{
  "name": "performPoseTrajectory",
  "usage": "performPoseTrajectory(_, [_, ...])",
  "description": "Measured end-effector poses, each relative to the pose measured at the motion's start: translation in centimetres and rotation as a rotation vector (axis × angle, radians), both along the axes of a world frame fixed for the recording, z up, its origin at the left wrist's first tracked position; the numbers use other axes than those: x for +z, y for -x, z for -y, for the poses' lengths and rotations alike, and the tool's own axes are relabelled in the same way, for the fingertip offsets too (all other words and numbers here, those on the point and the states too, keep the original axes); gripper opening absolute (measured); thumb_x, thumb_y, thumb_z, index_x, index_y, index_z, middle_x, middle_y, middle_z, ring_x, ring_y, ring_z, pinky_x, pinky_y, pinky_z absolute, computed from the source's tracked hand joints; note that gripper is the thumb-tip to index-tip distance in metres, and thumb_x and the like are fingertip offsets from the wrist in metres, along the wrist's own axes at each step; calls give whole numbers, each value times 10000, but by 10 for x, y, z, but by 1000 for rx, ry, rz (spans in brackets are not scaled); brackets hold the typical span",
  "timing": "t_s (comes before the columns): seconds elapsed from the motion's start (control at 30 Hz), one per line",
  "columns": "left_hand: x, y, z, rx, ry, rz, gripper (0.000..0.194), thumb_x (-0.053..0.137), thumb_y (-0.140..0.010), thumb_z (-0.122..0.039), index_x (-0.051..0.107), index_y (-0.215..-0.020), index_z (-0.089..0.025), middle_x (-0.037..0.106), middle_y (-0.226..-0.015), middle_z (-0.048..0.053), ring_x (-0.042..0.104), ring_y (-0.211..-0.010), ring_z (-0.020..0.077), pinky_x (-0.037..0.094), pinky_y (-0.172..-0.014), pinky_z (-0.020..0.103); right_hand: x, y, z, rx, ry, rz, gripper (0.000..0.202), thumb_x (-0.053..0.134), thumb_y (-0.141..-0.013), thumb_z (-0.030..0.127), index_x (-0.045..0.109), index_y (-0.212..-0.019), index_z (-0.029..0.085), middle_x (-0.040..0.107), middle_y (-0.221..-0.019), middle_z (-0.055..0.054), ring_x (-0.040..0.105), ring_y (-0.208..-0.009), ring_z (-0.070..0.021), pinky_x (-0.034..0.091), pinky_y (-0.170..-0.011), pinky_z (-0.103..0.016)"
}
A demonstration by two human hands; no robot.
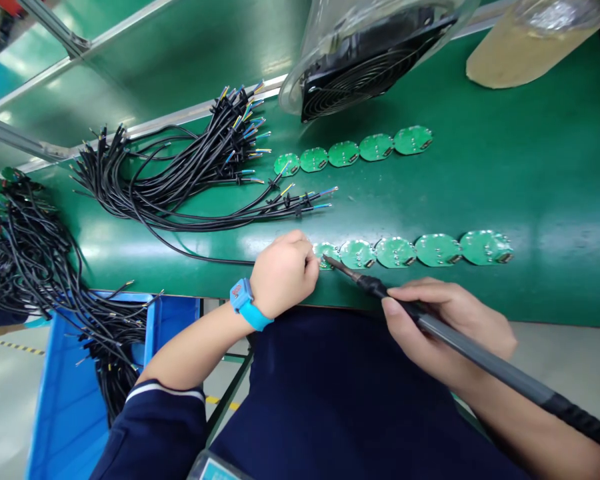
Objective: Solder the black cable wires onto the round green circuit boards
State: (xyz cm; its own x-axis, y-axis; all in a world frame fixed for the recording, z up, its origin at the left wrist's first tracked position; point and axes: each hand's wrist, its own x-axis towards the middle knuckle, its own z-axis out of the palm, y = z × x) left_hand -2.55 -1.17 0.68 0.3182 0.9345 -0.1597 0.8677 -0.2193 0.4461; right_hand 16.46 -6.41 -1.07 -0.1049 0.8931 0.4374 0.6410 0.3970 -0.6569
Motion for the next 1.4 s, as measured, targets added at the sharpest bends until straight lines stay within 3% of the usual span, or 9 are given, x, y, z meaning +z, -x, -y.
performPoseTrajectory(0.3, [11,-9,-11,-18,84,-239,180,484,-816,-154,595,-677,-136,598,-827,80,585,-728,191,461,-655,291,-4,-2,2,39,1,-20,52,599,-812,247,564,-846,230,642,-703,4,628,-578,-123,488,-494,-219])
performPoseTrajectory(0.5, [13,-11,-14,-43,98,-298,184,480,-810,-158,602,-674,-138,594,-781,75,578,-706,188,453,-635,286,-14,-22,8,-46,154,-248,67,627,-774,261,580,-777,213,623,-718,-33,605,-591,-141,477,-496,-258])
performPoseTrajectory(0.6, [15,-10,-10,-67,74,-344,191,486,-828,-188,616,-699,-135,599,-785,76,578,-737,201,456,-659,298,-19,-34,6,-69,70,-304,98,670,-720,198,577,-752,204,617,-688,-36,601,-575,-149,479,-488,-264])
performPoseTrajectory(0.73, [18,-7,-12,-157,-28,-335,211,510,-870,-248,646,-764,-124,597,-807,85,567,-792,214,455,-719,319,-26,-45,2,-120,-57,-342,137,693,-676,123,597,-745,191,610,-645,-34,596,-533,-157,469,-460,-269])
performPoseTrajectory(0.9, [8,1,-39,-103,-428,-251,173,528,-886,-275,652,-927,-163,573,-896,86,506,-870,220,422,-774,348,-36,-52,5,-208,-63,-372,126,717,-659,153,617,-721,199,612,-645,-43,602,-513,-183,460,-420,-286])
performPoseTrajectory(1.07, [-1,11,-58,-179,-472,-284,205,481,-908,-266,654,-872,-164,609,-910,90,520,-873,226,402,-761,354,-33,-54,10,-182,-70,-352,156,709,-666,141,610,-761,214,628,-675,-44,610,-532,-184,476,-443,-294])
performPoseTrajectory(1.23, [10,10,-30,-180,-533,16,189,450,-932,-245,620,-946,-164,667,-924,64,580,-928,172,430,-875,311,-18,-53,14,-124,-79,-322,151,667,-698,128,579,-778,220,609,-658,-26,600,-535,-156,478,-446,-262])
performPoseTrajectory(1.4, [6,-5,-2,-224,-262,153,115,496,-909,-205,597,-872,-166,675,-865,39,596,-856,150,461,-827,277,-5,-47,21,-107,-18,-201,61,630,-747,252,571,-752,239,630,-641,-16,617,-529,-145,509,-463,-248])
